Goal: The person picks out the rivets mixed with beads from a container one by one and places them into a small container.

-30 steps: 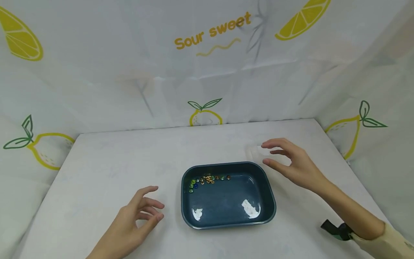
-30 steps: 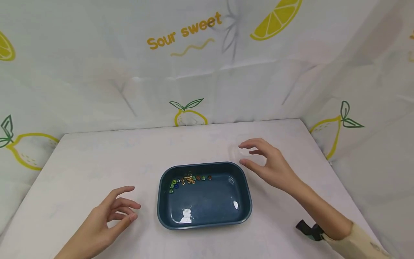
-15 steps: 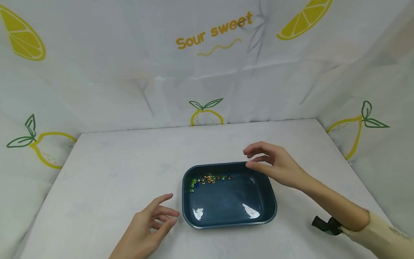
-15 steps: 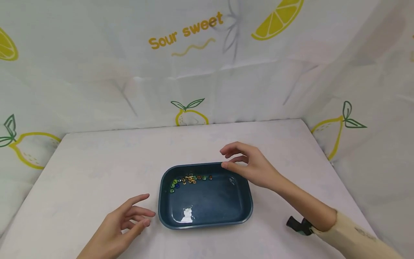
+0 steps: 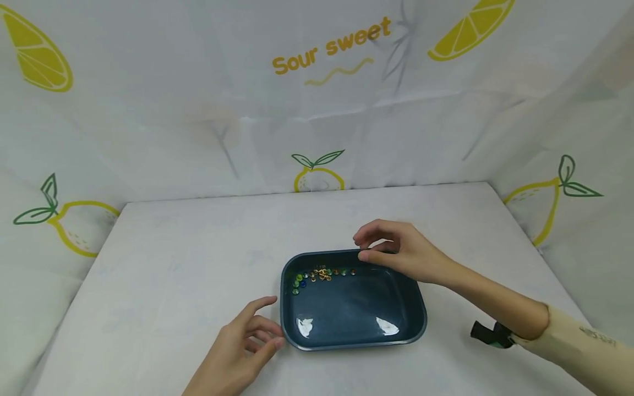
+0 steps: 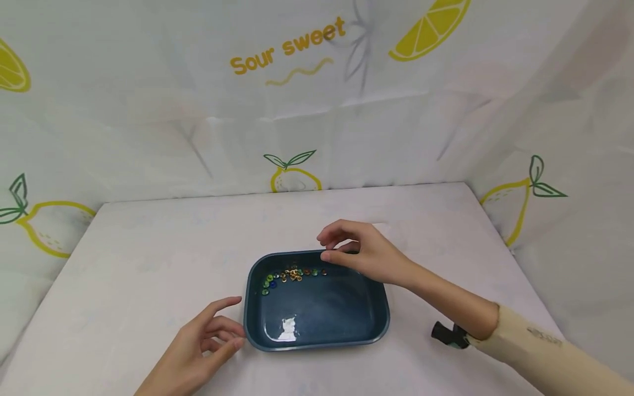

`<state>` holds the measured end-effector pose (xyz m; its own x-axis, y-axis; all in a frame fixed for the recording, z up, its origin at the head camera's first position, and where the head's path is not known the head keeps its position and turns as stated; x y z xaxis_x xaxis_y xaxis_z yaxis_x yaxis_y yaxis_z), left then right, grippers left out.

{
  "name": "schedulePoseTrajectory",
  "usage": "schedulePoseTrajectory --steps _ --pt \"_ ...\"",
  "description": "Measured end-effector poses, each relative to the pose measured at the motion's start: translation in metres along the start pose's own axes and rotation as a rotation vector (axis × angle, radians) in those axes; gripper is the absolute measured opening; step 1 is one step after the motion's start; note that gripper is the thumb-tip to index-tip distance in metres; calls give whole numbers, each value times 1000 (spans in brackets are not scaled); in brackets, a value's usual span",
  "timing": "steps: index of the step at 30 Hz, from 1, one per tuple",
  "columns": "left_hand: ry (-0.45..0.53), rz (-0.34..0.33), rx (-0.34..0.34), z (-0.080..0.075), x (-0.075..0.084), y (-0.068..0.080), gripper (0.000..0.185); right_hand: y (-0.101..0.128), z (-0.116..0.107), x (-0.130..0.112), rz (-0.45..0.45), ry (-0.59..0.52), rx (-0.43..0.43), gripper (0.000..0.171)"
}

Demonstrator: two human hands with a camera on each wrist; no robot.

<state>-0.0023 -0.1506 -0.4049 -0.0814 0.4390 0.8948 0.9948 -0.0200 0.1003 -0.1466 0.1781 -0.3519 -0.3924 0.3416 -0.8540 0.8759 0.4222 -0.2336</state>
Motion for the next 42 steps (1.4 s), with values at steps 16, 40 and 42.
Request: schedulePoseTrajectory --steps 16,40,42 --pt "2 28 26 8 -1 -5 71 -12 17 0 15 -36 -144 28" --pt "24 -51 4 10 -1 -9 77 -19 41 -2 72 -60 -282 27" --pt "22 -48 -1 11 -1 -9 77 -20 44 -3 72 -64 -295 26"
Point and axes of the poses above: each hand's wrist, its own y-axis away from the middle knuckle, its own z-axis out of the palm, x = y × z, the point moved 2 cm from there along -y, towards the middle knuckle, and after that the axes turned 12 degrees about x, right-handed, at the moved point
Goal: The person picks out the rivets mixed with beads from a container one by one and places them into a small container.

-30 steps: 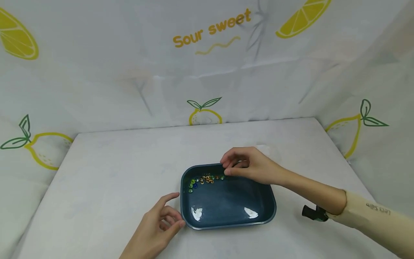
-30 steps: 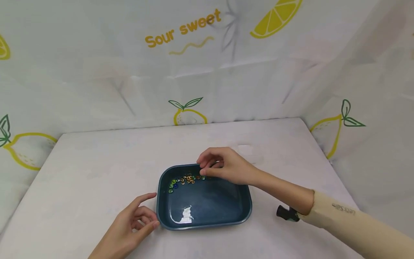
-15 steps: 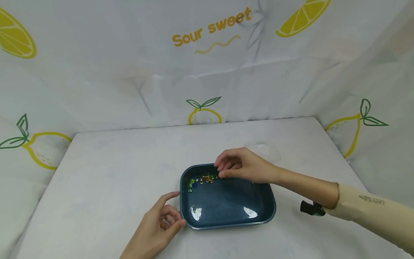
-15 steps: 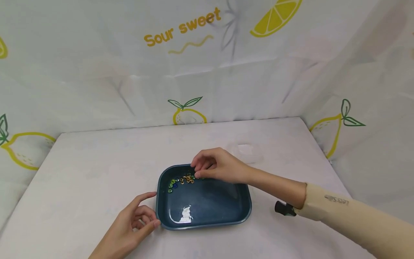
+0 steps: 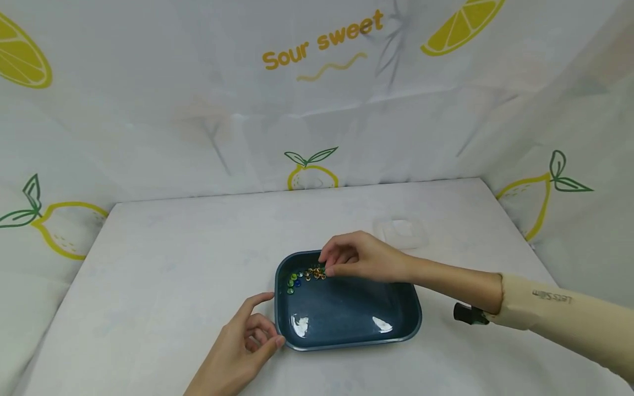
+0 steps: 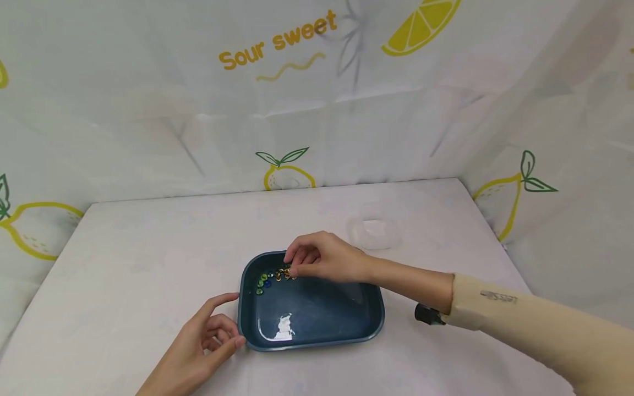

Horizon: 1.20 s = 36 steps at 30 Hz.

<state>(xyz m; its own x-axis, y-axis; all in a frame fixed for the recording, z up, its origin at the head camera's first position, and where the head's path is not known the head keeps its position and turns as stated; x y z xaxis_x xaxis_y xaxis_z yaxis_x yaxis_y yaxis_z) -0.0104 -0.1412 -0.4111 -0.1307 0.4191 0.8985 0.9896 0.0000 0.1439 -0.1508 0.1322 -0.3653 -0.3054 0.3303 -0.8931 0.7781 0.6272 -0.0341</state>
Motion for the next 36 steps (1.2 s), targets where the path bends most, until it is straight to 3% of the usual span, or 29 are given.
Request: schedulePoseTrajectory --steps 10,36 --pt "12 45 -14 0 -1 1 75 -5 11 5 5 -3 -57 22" --pt "-11 -29 -2 2 -2 1 76 -11 20 24 62 110 -127 23"
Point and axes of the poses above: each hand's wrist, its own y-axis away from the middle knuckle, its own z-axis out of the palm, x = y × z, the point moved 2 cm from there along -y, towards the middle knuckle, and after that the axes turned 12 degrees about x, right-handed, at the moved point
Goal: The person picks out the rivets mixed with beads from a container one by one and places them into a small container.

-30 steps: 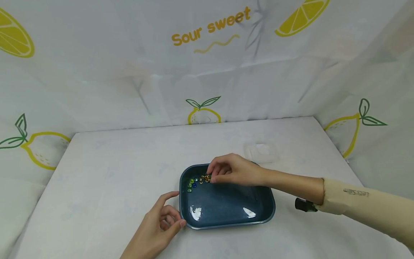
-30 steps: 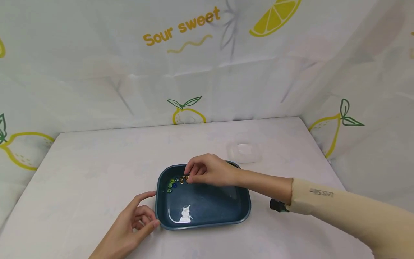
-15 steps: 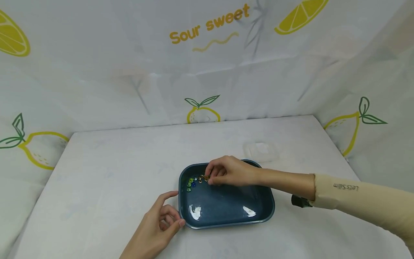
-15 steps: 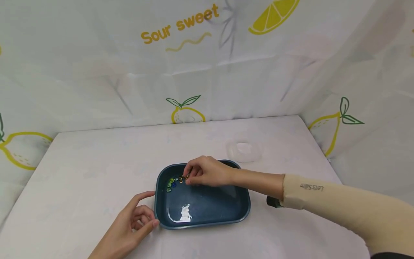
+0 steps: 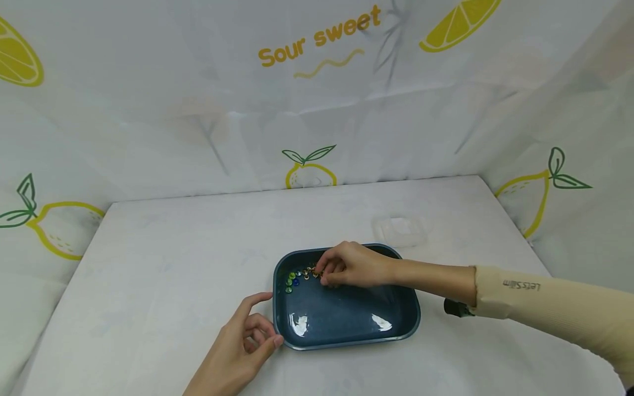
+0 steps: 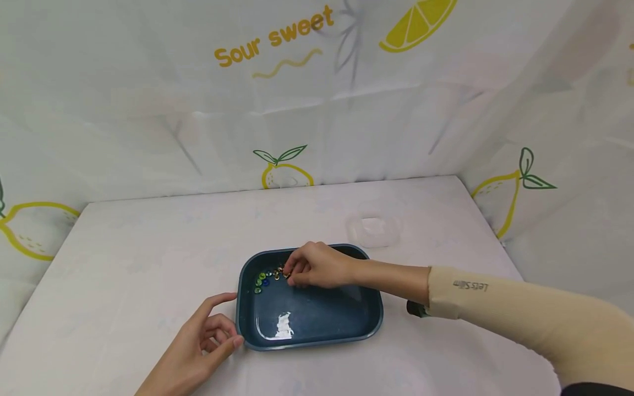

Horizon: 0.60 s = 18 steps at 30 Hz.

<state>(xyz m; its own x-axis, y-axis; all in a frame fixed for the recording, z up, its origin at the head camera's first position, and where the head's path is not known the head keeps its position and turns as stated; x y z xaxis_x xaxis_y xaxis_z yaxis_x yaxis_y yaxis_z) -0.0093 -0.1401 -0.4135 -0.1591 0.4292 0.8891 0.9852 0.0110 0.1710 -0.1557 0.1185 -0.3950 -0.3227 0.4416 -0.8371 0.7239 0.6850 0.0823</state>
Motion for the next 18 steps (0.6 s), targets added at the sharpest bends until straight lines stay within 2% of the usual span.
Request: schedulePoseTrajectory --steps 10,18 --pt "8 8 -3 0 0 0 74 1 3 5 10 87 15 22" --pt "12 7 -6 0 1 0 75 1 5 9 14 101 15 22"
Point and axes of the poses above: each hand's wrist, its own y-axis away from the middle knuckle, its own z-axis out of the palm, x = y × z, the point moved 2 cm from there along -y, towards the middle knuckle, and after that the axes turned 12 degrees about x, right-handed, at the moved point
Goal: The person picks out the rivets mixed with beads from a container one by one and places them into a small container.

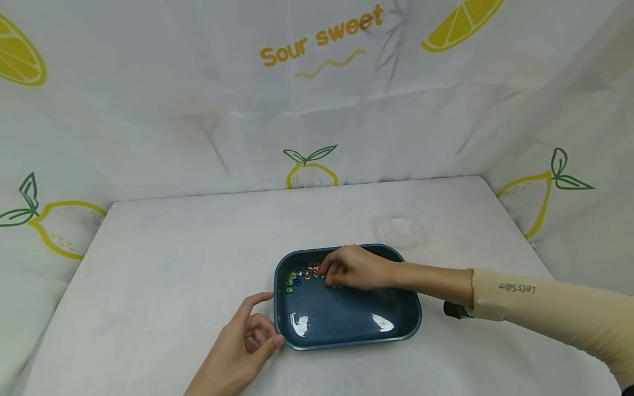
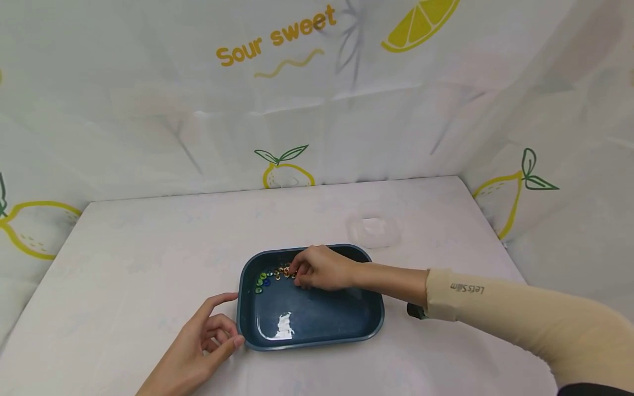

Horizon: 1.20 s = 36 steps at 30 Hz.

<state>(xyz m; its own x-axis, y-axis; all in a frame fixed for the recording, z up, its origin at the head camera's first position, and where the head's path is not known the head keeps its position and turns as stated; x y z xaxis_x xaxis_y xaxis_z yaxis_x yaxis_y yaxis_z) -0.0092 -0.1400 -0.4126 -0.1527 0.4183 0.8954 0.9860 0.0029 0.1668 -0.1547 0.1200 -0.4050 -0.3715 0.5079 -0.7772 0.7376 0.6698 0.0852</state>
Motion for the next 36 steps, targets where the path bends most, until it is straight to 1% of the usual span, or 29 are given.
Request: schedulePoseTrajectory --steps 8,13,19,27,36 --pt "0 -14 2 0 0 0 75 0 2 1 2 39 15 21" --pt "1 3 -2 1 0 0 74 1 2 3 -6 75 28 18" --pt "-8 3 3 1 -1 -1 75 2 3 4 7 67 27 15" --pt "13 50 4 0 -1 0 72 3 3 4 -6 76 32 8" --pt "20 50 5 0 0 1 72 2 4 5 -13 64 24 4"
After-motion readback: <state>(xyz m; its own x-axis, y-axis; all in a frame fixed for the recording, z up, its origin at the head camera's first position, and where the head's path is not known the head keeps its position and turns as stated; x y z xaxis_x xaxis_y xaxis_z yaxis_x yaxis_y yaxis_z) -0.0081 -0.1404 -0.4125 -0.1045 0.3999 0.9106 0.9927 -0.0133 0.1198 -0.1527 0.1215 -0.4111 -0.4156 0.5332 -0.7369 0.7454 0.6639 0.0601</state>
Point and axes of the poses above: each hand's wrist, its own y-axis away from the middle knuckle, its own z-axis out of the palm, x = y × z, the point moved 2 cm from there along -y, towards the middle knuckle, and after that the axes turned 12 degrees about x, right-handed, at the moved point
